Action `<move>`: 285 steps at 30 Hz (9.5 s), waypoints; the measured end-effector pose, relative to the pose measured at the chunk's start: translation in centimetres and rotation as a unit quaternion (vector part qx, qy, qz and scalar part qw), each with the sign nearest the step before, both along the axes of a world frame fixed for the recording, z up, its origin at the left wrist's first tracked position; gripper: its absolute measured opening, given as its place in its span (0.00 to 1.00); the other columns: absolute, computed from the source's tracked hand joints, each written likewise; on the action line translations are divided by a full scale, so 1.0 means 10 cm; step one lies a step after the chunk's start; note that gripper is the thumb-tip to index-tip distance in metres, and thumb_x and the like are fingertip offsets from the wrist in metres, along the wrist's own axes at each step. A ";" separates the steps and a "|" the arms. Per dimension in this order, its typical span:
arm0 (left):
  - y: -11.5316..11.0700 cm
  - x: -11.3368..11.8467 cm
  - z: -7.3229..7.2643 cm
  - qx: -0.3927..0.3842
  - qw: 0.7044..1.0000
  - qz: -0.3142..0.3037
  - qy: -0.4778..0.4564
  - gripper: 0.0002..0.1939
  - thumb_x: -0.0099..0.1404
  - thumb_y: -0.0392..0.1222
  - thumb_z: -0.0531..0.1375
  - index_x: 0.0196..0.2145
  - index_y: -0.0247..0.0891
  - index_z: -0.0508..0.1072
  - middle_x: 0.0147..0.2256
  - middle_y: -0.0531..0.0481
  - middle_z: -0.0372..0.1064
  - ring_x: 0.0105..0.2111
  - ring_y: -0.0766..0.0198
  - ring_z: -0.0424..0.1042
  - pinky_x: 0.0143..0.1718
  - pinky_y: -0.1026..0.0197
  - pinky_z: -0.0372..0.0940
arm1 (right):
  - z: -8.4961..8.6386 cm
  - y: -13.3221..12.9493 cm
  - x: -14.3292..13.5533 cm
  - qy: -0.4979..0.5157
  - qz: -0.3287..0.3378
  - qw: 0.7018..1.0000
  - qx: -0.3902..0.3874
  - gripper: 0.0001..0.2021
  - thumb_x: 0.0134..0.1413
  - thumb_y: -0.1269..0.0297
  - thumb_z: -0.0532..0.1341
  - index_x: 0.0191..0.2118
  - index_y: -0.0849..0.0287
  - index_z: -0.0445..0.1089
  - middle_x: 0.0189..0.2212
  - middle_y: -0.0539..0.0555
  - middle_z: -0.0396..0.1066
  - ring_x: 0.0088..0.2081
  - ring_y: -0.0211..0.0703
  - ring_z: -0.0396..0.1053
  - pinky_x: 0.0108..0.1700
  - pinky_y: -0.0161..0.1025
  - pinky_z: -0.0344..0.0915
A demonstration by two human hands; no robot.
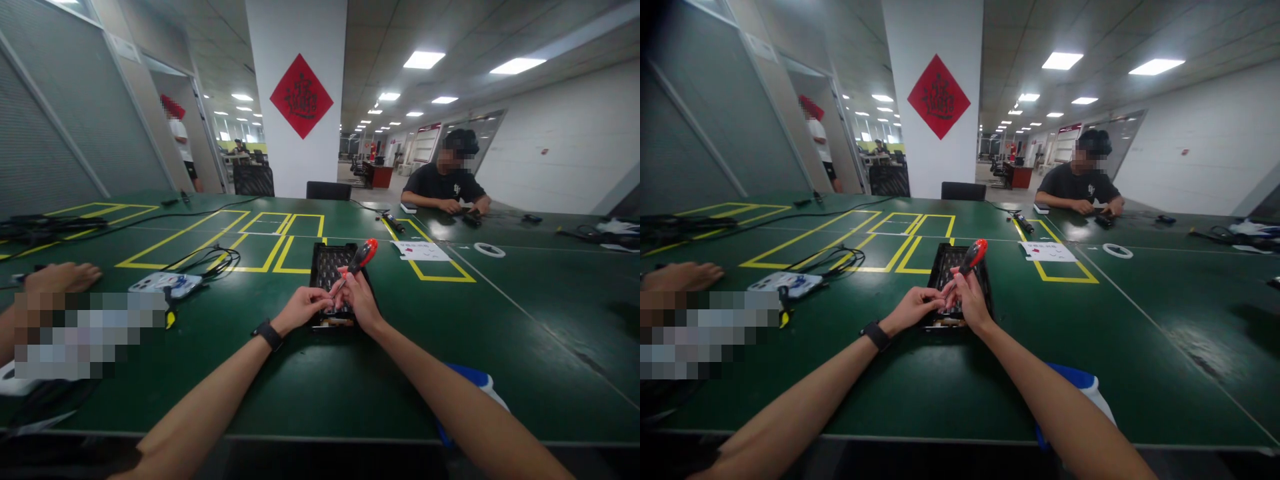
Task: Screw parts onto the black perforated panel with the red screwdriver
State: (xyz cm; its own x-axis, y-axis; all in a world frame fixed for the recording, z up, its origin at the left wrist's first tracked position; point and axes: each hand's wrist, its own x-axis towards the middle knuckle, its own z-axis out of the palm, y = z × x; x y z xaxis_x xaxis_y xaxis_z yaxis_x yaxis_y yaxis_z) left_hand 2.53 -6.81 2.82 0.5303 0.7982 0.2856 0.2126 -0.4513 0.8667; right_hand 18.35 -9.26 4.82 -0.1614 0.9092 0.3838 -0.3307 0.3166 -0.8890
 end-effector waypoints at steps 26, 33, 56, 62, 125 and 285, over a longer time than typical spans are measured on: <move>-0.03 -0.02 0.04 0.085 0.994 0.062 0.041 0.16 0.55 0.51 0.58 0.27 0.32 0.67 0.23 0.55 0.61 0.22 0.72 0.56 0.25 0.68 0.53 | -0.01 -0.03 -0.01 -0.044 -0.015 0.999 0.015 0.16 0.57 0.54 0.48 0.46 0.57 0.57 0.25 0.48 0.68 0.19 0.31 0.62 0.24 0.31 0.61; -0.04 -0.01 0.04 0.061 0.997 0.051 0.023 0.16 0.52 0.51 0.61 0.26 0.32 0.69 0.22 0.55 0.61 0.22 0.73 0.56 0.25 0.68 0.54 | 0.02 -0.06 -0.02 -0.050 -0.030 0.998 0.027 0.16 0.56 0.53 0.50 0.46 0.57 0.57 0.25 0.48 0.68 0.18 0.31 0.62 0.23 0.31 0.61; -0.07 -0.08 0.09 0.034 0.999 -0.004 0.019 0.15 0.59 0.47 0.55 0.32 0.31 0.73 0.26 0.48 0.70 0.26 0.67 0.66 0.31 0.65 0.60 | 0.03 -0.03 0.00 -0.015 -0.006 1.000 0.005 0.15 0.57 0.54 0.49 0.46 0.57 0.56 0.26 0.50 0.69 0.20 0.33 0.65 0.25 0.33 0.61; -0.09 -0.04 0.11 0.043 0.998 0.036 0.013 0.16 0.52 0.48 0.62 0.34 0.32 0.72 0.26 0.52 0.68 0.24 0.71 0.62 0.27 0.67 0.58 | 0.00 -0.04 0.00 -0.031 -0.013 0.999 0.010 0.14 0.58 0.54 0.48 0.45 0.58 0.56 0.23 0.48 0.68 0.19 0.33 0.63 0.23 0.32 0.60; -0.07 -0.11 0.14 0.020 0.999 -0.036 0.035 0.16 0.58 0.48 0.56 0.31 0.30 0.73 0.27 0.48 0.69 0.27 0.68 0.64 0.29 0.67 0.58 | 0.03 -0.04 0.01 -0.026 0.031 0.999 0.014 0.14 0.58 0.57 0.47 0.47 0.57 0.55 0.27 0.49 0.69 0.20 0.33 0.65 0.26 0.34 0.62; -0.11 -0.08 0.15 -0.005 1.000 -0.025 0.014 0.16 0.51 0.47 0.63 0.31 0.32 0.67 0.24 0.54 0.65 0.23 0.72 0.62 0.26 0.68 0.57 | 0.06 -0.06 0.01 -0.050 0.038 0.998 0.016 0.15 0.57 0.57 0.49 0.48 0.59 0.57 0.26 0.50 0.68 0.20 0.33 0.65 0.27 0.34 0.62</move>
State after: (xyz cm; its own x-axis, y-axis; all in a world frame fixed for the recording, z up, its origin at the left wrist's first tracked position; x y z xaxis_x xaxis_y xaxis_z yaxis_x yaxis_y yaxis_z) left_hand 1.75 -7.88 4.36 0.5773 0.7734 0.2619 0.2150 -0.4534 0.8650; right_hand 18.44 -9.87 5.44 -0.2676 0.8806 0.3910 -0.2652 0.3228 -0.9086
